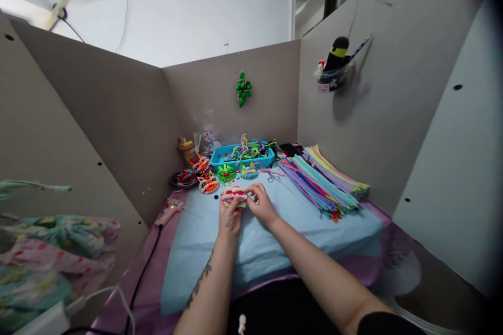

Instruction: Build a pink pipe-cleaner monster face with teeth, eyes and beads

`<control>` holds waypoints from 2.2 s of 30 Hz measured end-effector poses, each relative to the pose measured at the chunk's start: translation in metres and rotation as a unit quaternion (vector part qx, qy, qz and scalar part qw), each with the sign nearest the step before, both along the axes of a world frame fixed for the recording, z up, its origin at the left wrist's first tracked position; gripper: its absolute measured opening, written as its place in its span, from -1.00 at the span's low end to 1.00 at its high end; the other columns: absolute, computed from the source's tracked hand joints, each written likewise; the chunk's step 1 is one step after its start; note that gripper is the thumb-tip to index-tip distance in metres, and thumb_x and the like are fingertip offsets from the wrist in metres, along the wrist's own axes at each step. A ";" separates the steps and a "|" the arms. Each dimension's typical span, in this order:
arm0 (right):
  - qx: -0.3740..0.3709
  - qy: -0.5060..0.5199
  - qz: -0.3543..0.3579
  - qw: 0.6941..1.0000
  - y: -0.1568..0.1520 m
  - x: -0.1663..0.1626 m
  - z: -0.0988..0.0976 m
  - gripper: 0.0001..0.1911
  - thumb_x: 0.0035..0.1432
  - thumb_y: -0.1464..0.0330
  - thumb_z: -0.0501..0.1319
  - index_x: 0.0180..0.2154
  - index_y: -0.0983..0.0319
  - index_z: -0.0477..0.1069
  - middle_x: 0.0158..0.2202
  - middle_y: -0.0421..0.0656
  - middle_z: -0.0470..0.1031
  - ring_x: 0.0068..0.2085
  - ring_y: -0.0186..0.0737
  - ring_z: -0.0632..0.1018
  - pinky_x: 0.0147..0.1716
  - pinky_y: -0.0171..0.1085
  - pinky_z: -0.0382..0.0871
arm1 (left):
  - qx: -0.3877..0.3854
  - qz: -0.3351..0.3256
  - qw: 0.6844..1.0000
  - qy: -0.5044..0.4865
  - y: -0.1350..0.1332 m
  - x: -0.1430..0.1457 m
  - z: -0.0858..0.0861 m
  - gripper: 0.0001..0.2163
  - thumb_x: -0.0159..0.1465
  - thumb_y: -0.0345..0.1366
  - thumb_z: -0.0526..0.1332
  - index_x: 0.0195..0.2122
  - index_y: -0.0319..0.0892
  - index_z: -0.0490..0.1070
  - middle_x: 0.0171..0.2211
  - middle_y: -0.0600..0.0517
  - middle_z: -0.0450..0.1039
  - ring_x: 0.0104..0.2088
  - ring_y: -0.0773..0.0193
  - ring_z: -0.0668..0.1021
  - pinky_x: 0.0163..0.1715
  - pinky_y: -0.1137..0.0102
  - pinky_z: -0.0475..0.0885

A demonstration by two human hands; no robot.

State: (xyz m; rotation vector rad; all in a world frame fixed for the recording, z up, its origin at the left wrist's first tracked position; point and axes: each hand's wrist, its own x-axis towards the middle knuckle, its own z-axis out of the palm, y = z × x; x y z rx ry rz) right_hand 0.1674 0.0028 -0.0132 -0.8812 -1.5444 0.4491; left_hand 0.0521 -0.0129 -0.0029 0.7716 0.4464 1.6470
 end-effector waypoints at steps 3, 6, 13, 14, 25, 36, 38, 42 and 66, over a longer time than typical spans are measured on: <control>0.018 -0.014 0.007 1.000 -0.005 0.000 0.002 -0.68 -0.03 0.52 0.14 -0.18 0.17 0.40 -0.18 -0.12 0.25 -0.26 -0.26 0.42 -0.38 -0.31 0.40 | -0.011 0.002 1.000 0.002 0.000 0.000 -0.003 -0.53 -0.09 -0.41 0.43 -0.15 -0.07 0.33 -0.20 0.06 0.47 -0.27 0.32 0.55 -0.21 0.38 0.41; 0.042 -0.024 0.001 0.999 -0.007 -0.002 0.003 -0.67 -0.01 0.51 0.16 -0.16 0.16 0.41 -0.15 -0.10 0.22 -0.12 -0.19 0.41 -0.17 -0.23 0.40 | -0.021 0.005 1.000 0.006 -0.001 0.000 -0.006 -0.43 -0.12 -0.45 0.43 -0.08 -0.03 0.28 -0.18 0.06 0.45 -0.25 0.33 0.54 -0.20 0.40 0.40; 0.061 -0.021 -0.022 0.998 -0.004 -0.004 0.000 -0.80 0.01 0.51 0.16 -0.28 0.19 0.37 -0.20 -0.11 0.23 -0.13 -0.18 0.40 -0.11 -0.19 0.36 | -0.025 0.007 1.000 0.015 0.000 0.000 -0.008 -0.40 -0.14 -0.46 0.44 -0.08 -0.03 0.25 -0.17 0.05 0.44 -0.24 0.33 0.54 -0.16 0.39 0.39; 0.061 -0.020 -0.022 0.998 -0.004 -0.004 0.000 -0.82 0.01 0.52 0.16 -0.29 0.19 0.36 -0.20 -0.11 0.23 -0.14 -0.18 0.40 -0.12 -0.19 0.37 | -0.025 0.009 1.000 0.016 0.000 0.000 -0.008 -0.39 -0.15 -0.47 0.44 -0.08 -0.03 0.25 -0.17 0.05 0.44 -0.24 0.33 0.54 -0.17 0.40 0.39; 0.073 -0.066 -0.055 0.994 -0.005 -0.003 0.002 -0.89 0.02 0.50 0.13 -0.37 0.19 0.33 -0.23 -0.10 0.24 -0.12 -0.13 0.37 -0.05 -0.12 0.30 | -0.033 0.030 0.999 0.013 0.003 -0.002 -0.011 -0.41 -0.17 -0.45 0.45 -0.12 -0.02 0.27 -0.23 0.11 0.45 -0.28 0.38 0.54 -0.22 0.46 0.39; 0.079 -0.094 -0.089 0.988 -0.006 -0.003 0.002 -0.83 0.03 0.46 0.17 -0.26 0.18 0.39 -0.20 -0.08 0.26 -0.10 -0.09 0.36 -0.03 -0.09 0.28 | -0.030 0.041 0.998 0.026 0.000 0.001 -0.008 -0.46 -0.11 -0.42 0.42 -0.11 -0.05 0.27 -0.25 0.06 0.46 -0.29 0.33 0.54 -0.21 0.39 0.40; 0.078 -0.102 -0.088 0.988 -0.008 -0.004 0.002 -0.75 0.04 0.43 0.19 -0.18 0.17 0.40 -0.18 -0.07 0.27 -0.09 -0.07 0.35 -0.03 -0.07 0.29 | -0.027 0.041 0.998 0.035 -0.001 0.002 -0.007 -0.50 -0.09 -0.40 0.41 -0.12 -0.05 0.28 -0.26 0.05 0.46 -0.29 0.32 0.54 -0.21 0.38 0.40; 0.079 -0.110 -0.091 0.987 -0.009 -0.006 0.003 -0.76 0.09 0.39 0.18 -0.15 0.14 0.42 -0.18 -0.07 0.27 -0.09 -0.07 0.35 -0.04 -0.07 0.30 | -0.022 0.043 0.997 0.059 -0.002 0.005 -0.008 -0.57 -0.04 -0.37 0.38 -0.13 -0.08 0.32 -0.25 0.01 0.47 -0.29 0.29 0.54 -0.23 0.37 0.40; 0.086 -0.109 -0.096 0.986 -0.004 -0.005 0.000 -0.89 0.10 0.41 0.19 -0.27 0.19 0.43 -0.23 -0.09 0.33 -0.14 -0.12 0.36 -0.08 -0.12 0.29 | -0.062 0.076 0.995 0.027 0.001 0.003 -0.008 -0.61 -0.04 -0.31 0.40 -0.20 -0.12 0.29 -0.32 0.06 0.45 -0.36 0.35 0.54 -0.32 0.42 0.40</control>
